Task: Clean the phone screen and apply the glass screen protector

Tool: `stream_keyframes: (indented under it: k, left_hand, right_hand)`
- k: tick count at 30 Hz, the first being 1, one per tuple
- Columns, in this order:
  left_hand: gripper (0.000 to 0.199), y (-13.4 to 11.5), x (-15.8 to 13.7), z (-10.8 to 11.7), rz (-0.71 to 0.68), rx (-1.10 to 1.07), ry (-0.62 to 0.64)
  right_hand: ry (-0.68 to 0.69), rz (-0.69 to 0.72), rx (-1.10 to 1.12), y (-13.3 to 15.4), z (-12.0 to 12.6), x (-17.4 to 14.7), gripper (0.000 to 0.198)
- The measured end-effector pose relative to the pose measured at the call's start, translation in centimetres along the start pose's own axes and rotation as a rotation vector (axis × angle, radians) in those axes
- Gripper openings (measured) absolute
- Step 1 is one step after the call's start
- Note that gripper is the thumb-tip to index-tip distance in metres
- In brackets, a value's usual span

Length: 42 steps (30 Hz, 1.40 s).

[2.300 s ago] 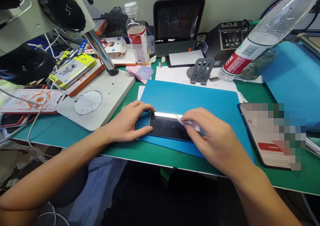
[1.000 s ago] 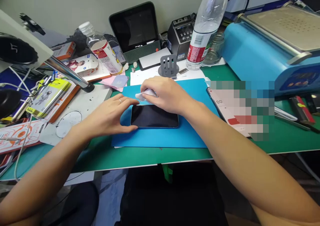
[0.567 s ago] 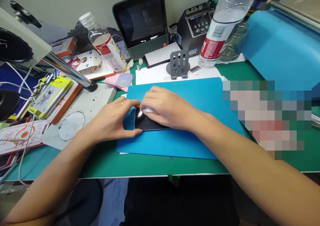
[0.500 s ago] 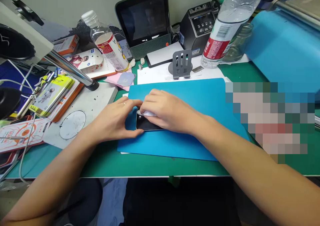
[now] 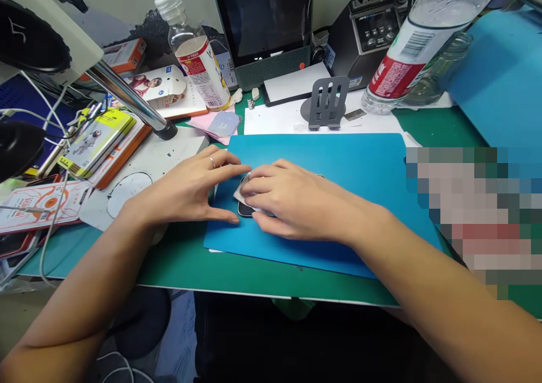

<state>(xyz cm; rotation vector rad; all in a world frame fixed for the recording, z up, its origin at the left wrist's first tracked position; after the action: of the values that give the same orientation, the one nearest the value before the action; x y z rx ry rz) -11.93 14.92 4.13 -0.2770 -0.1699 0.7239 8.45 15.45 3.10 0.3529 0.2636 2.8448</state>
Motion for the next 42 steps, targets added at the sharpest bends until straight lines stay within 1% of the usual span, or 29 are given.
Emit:
stream_keyframes:
  k: [4, 6, 9, 13, 17, 20, 22, 25, 30, 33, 38, 42]
  left_hand:
    - [0.063, 0.53, -0.25, -0.12, 0.04, -0.07, 0.051]
    - [0.062, 0.69, -0.32, -0.21, 0.054, -0.092, 0.058]
    - [0.063, 0.75, -0.35, -0.23, 0.063, -0.071, 0.058]
    - [0.051, 0.63, -0.24, -0.14, 0.099, -0.047, 0.112]
    - [0.056, 0.48, -0.16, 0.09, 0.142, -0.083, 0.162]
    - [0.05, 0.46, -0.16, 0.22, 0.151, -0.081, 0.167]
    - [0.051, 0.51, -0.17, 0.24, 0.158, -0.074, 0.166]
    - [0.058, 0.64, -0.17, 0.17, 0.186, -0.078, 0.17]
    - [0.052, 0.6, -0.1, 0.08, 0.213, -0.112, 0.157]
    - [0.055, 0.6, -0.1, 0.0, 0.237, -0.125, 0.161]
    - [0.049, 0.54, -0.08, 0.02, 0.216, -0.157, 0.143]
    - [0.053, 0.73, -0.04, 0.02, 0.259, -0.173, 0.146]
  right_hand:
    - [0.035, 0.031, -0.017, 0.49, -0.05, 0.14, 0.032]
    - [0.025, 0.045, -0.026, 0.46, 0.07, 0.1, 0.033]
    - [0.002, 0.023, -0.064, 0.22, 0.26, 0.02, 0.033]
    - [0.021, -0.005, -0.042, 0.26, 0.23, 0.03, 0.029]
    - [0.002, -0.014, -0.029, 0.24, 0.19, 0.06, 0.028]
    - [0.012, -0.012, -0.008, 0.06, 0.21, 0.05, 0.028]
    - [0.021, -0.008, 0.011, -0.11, 0.34, 0.0, 0.029]
    - [0.021, -0.019, 0.02, -0.39, 0.59, -0.08, 0.028]
    - [0.04, 0.0, 0.029, -0.37, 0.56, -0.13, 0.029]
    - [0.025, -0.012, 0.044, -0.43, 0.55, -0.16, 0.028]
    - [0.046, 0.002, 0.033, -0.28, 0.49, -0.02, 0.031]
    - [0.028, -0.006, 0.051, -0.25, 0.75, -0.02, 0.03]
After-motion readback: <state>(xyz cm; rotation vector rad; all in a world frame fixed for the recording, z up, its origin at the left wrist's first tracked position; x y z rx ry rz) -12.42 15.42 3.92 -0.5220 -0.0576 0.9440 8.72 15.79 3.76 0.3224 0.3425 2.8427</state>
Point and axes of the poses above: each hand's wrist, its own x-axis towards the middle knuckle, its own z-axis out of the back of the hand, y = z × x, the point moved 3 cm from there along x, towards the middle knuckle, and after that the axes turned 5 degrees about -x, right-handed, at the moved point
